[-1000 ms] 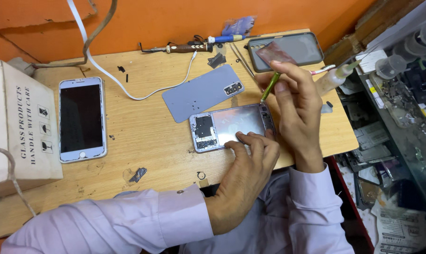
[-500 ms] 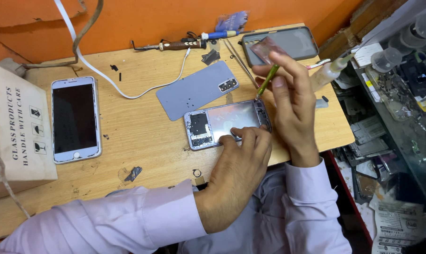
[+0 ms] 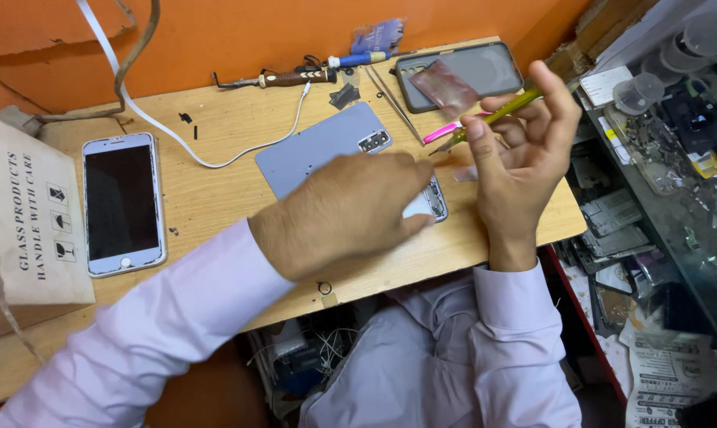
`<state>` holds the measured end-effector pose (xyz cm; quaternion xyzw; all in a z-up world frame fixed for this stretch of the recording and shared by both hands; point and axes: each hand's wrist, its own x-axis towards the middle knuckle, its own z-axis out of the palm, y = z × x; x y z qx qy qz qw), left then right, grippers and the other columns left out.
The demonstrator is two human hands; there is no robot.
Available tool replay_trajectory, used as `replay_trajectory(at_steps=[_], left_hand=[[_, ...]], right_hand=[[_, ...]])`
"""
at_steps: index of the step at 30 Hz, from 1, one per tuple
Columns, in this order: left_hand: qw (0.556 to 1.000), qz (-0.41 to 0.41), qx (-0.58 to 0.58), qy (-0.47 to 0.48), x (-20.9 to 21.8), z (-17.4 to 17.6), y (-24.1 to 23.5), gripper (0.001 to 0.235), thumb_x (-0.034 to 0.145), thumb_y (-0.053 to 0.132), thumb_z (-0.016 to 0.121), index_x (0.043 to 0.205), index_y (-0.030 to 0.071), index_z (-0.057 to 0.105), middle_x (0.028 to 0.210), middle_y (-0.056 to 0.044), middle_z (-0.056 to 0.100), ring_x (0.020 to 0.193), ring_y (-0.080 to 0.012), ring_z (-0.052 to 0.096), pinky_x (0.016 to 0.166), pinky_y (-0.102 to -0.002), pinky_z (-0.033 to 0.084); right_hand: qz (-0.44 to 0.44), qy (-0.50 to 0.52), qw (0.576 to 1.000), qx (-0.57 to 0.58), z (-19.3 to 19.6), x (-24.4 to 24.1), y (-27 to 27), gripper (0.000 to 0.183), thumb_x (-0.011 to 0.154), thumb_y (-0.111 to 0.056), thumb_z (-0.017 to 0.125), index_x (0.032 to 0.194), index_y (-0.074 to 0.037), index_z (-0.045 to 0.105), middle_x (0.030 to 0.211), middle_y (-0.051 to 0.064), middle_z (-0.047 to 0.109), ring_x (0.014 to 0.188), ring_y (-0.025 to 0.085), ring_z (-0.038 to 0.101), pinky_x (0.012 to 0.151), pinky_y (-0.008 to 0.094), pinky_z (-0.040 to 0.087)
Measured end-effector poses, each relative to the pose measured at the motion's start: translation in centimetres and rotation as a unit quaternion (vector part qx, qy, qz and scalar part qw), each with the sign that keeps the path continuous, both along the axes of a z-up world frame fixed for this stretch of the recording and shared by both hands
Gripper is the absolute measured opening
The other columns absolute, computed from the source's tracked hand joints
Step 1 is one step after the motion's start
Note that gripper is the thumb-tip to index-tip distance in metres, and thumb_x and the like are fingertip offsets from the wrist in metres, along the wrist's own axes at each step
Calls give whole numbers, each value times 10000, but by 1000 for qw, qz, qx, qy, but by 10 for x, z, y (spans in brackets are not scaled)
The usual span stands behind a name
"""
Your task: The person removes the back cover of a smartphone, disconnects internal components, and cleans the interior with a cloth. The person uses a prying tool and a screwdriver to open the device and manipulate internal parts.
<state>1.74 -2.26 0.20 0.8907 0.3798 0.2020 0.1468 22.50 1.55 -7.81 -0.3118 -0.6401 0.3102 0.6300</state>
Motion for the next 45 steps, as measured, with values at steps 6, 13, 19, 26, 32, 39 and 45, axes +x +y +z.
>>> replay_trajectory(at_steps=[6, 13, 19, 26, 32, 39, 45], left_hand=[[993, 106, -49, -23, -5, -19, 37, 291, 878, 321, 751, 970, 60, 665, 892, -107, 722, 853, -343, 701, 724, -487, 547], [992, 66, -65, -89, 0, -22, 35, 187, 907, 245, 723, 873, 63, 693, 822, -99, 731, 765, -314, 709, 678, -464, 548], [993, 102, -49, -30, -11, -12, 39, 165, 936, 222, 675, 952, 93, 777, 818, -156, 744, 751, -358, 724, 740, -479, 577], [950, 208, 29, 232, -51, -3, 47, 146, 904, 197, 696, 899, 81, 784, 834, -203, 731, 784, -372, 735, 721, -506, 585], [920, 227, 78, 309, -60, -18, 49, 93, 831, 89, 711, 877, 41, 776, 907, -183, 738, 830, -334, 753, 685, -466, 603], [904, 240, 13, 353, -56, -9, 45, 105, 835, 55, 714, 921, 27, 766, 923, -169, 746, 856, -315, 760, 669, -451, 612], [954, 161, 98, 233, -44, -2, 33, 105, 874, 112, 693, 936, 44, 743, 885, -137, 726, 795, -314, 743, 658, -461, 591]], right_hand=[[20, 62, 997, -28, 3, 1, 2, 613, 1130, 58, 741, 1571, -45, 327, 1239, 113, 606, 1097, 169, 649, 1050, 314, 628], [20, 43, 999, -27, 6, -2, -1, 609, 1115, 64, 734, 1557, -52, 331, 1249, 104, 584, 1146, 160, 638, 1079, 319, 634], [10, 100, 994, -34, 1, 5, 2, 603, 1137, 63, 724, 1555, -62, 306, 1252, 114, 592, 1093, 169, 652, 1044, 309, 643], [-21, 20, 1000, -6, -7, 9, 5, 548, 1170, 95, 723, 1552, -43, 355, 1224, 101, 575, 1123, 147, 622, 1043, 294, 641], [-19, -52, 998, -8, -1, 5, -1, 537, 1151, 77, 704, 1559, -42, 376, 1234, 107, 620, 1129, 143, 650, 980, 266, 635], [-17, -58, 997, -54, 7, 3, -9, 582, 1102, 71, 698, 1578, -36, 380, 1190, 101, 619, 1072, 140, 690, 831, 239, 651], [4, -50, 998, -39, 11, 0, -15, 576, 1131, 74, 688, 1575, -56, 344, 1222, 103, 640, 1038, 127, 670, 893, 239, 641]])
